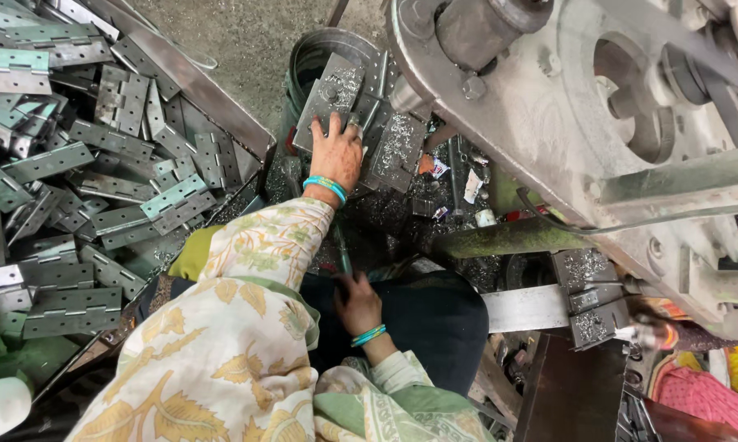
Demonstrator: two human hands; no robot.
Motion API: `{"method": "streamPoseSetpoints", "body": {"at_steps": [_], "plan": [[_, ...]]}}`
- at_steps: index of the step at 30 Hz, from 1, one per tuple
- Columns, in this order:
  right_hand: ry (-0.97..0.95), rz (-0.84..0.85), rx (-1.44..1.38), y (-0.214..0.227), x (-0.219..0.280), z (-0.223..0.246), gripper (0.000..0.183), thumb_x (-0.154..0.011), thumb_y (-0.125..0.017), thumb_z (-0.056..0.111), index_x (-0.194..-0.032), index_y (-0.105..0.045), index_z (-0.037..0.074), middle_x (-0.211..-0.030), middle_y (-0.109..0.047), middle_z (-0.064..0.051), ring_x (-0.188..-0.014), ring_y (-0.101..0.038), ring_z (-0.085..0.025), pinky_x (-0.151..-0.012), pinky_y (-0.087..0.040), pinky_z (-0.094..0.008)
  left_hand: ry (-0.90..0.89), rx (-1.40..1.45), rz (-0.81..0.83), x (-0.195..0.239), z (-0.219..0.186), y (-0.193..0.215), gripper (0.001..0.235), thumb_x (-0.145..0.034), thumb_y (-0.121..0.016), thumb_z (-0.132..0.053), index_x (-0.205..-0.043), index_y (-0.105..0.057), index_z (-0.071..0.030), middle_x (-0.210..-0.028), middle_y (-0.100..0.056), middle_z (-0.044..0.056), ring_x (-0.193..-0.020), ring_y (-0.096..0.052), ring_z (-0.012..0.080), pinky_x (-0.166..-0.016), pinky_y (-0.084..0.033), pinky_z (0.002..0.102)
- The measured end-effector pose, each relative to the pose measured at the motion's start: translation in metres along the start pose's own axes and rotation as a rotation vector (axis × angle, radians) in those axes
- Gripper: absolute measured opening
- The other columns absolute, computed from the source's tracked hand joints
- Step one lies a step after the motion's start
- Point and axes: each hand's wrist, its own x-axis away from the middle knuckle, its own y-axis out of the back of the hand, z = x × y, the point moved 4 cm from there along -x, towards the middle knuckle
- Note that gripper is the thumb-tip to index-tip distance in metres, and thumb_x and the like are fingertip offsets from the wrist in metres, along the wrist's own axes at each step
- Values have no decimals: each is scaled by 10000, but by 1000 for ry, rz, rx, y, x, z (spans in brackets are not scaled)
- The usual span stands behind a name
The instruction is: The person processes metal hinges by placing each piece individually into a machine and operating a lever to punch holes. The processed hinges are سپس set aside while new ones are taken from the workspace.
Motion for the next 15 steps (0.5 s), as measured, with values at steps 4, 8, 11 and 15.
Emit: {"method": "streamPoseSetpoints", "body": {"at_steps": [4,8,11,15], "plan": [[-25,89,-24,0,1,-3,377,-849,-725,264,-1223,-687,230,-1174,-625,-165,-959,-679,-422,-795,-572,-503,-32,-21,-37,10,0,-3,304,-892,-572,-202,-1095,-769,-90,-1285,-660,39,-1353,-404,392,-1082,-290,710],[34,96,59,48,-22,10,394,-866,-731,298,-1233,-674,167,-1111,-670,-144,-981,-693,-391,-807,-578,-485,-5,14,-41,-2,8,-12,310,-937,-558,-191,-1156,-755,-93,-1276,-668,35,-1367,-411,380,-1109,-282,717],[87,71,37,69,-36,16,347,-905,-722,312,-1221,-705,169,-1111,-699,-134,-1006,-693,-391,-832,-576,-487,10,24,-1,-14,9,-17,288,-965,-549,-196,-1145,-750,-94,-1262,-676,24,-1388,-409,381,-1121,-279,716],[3,75,66,24,-17,2,392,-873,-708,278,-1255,-669,198,-1167,-652,-142,-971,-688,-390,-804,-571,-494,6,39,-68,-20,10,-17,290,-953,-549,-204,-1128,-755,-97,-1245,-683,27,-1380,-412,389,-1107,-279,713]]}}
